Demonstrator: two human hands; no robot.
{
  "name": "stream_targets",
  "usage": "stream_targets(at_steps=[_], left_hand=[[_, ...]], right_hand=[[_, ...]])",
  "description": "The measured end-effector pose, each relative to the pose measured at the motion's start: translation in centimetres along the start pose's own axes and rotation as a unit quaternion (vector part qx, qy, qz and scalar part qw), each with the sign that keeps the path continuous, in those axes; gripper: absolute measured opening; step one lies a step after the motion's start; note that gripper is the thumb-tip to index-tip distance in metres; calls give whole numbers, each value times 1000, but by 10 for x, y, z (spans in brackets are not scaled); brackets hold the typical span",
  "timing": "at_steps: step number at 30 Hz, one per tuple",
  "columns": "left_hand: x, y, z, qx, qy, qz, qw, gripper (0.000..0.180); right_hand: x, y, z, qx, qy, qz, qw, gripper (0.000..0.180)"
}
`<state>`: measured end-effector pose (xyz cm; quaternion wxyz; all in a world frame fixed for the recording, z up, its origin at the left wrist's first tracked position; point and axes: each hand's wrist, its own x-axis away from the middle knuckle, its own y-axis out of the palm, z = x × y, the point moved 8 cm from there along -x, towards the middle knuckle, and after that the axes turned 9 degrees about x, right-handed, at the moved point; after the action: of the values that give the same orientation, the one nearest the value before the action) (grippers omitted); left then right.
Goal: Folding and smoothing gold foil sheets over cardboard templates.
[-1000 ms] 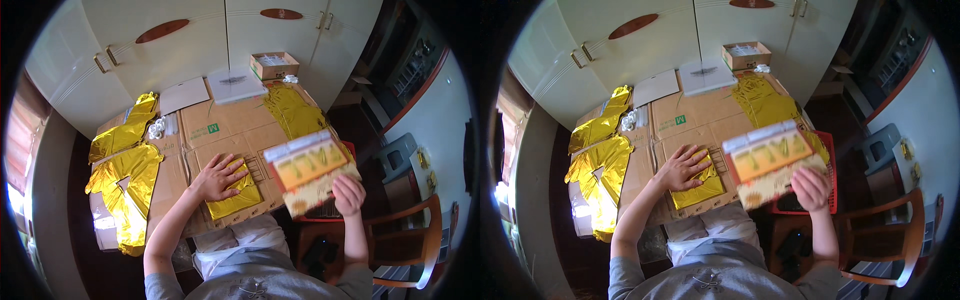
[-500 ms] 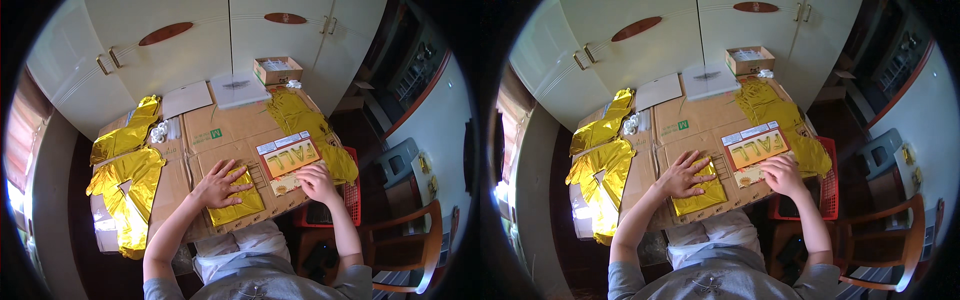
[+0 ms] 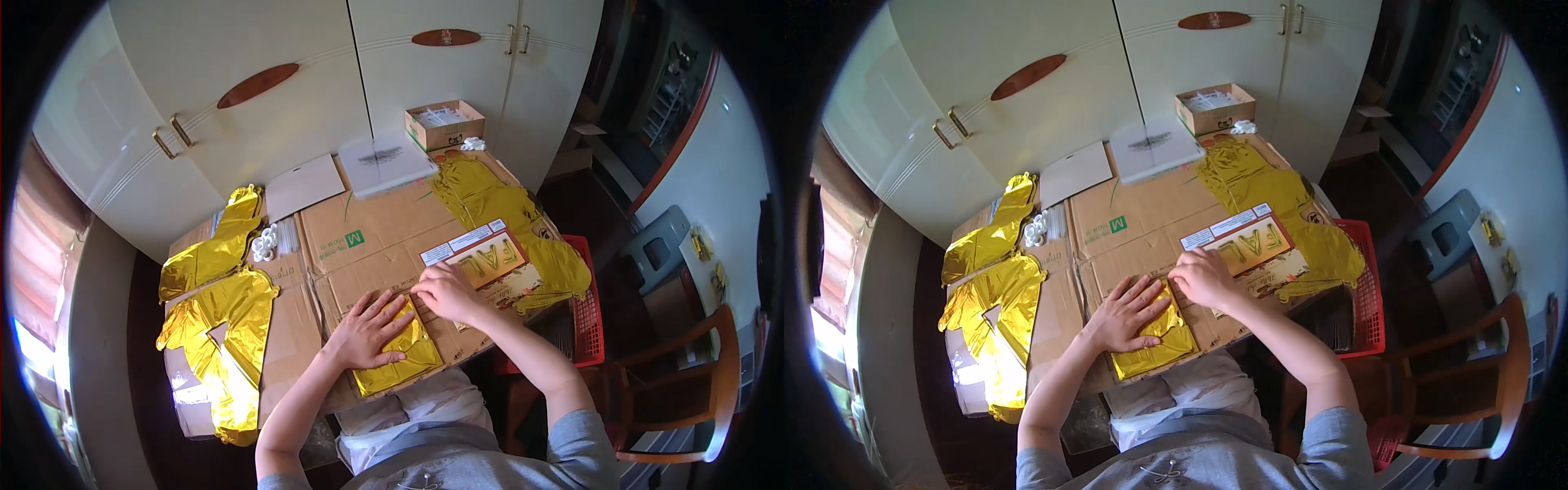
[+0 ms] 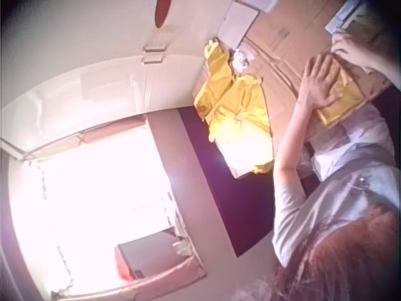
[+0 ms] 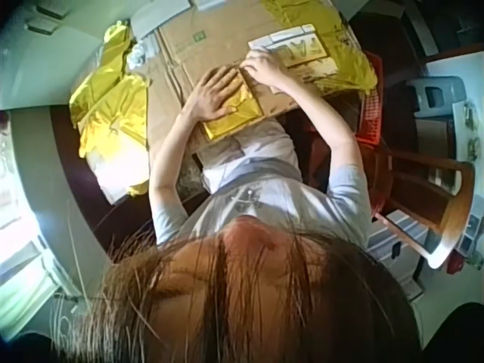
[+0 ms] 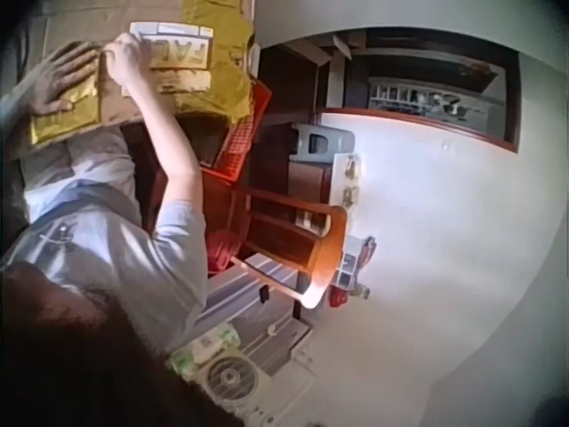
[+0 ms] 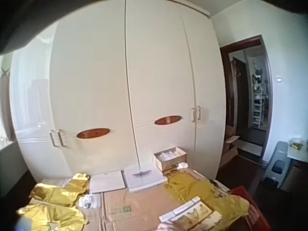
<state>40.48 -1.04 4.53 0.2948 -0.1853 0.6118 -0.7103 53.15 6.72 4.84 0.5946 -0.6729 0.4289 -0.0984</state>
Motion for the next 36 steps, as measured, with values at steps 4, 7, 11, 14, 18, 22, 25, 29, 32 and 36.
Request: stream_targets(at_steps=[4,7,11,14,18,22,25,29,32,36], left_hand=[[0,0,-2,22,-7,12,1000,86],[-1,2,-2,27,-8,12,1000,86],[1,1,-3,37,-13,11,999,88],[1,1,-4,42,-16,8,999,88],[2,0,-4,44,-15,10,999,89],[3,-4,-4,72,-9,11,997,89],[2,-4,-4,87,-4,10,996,91],[2,-7,-3,87,-1,23,996,88],[2,-7,-3,85,1,26,996,87],[3,-7,-3,72,5,20,997,87]], right_hand=[[17,0,-14,17,26,35,999,20],[22,6,-10,2,44,37,998,24],[23,11,-8,-15,47,32,998,25],[23,13,-9,-19,46,34,998,26],[20,14,-8,-20,45,33,998,24],[8,10,0,-42,31,16,999,18],[-3,11,6,-66,3,-4,998,14],[-11,11,4,-64,-32,-6,997,10],[-12,9,1,-52,-77,12,996,8],[-12,1,-5,-24,-125,46,991,7]])
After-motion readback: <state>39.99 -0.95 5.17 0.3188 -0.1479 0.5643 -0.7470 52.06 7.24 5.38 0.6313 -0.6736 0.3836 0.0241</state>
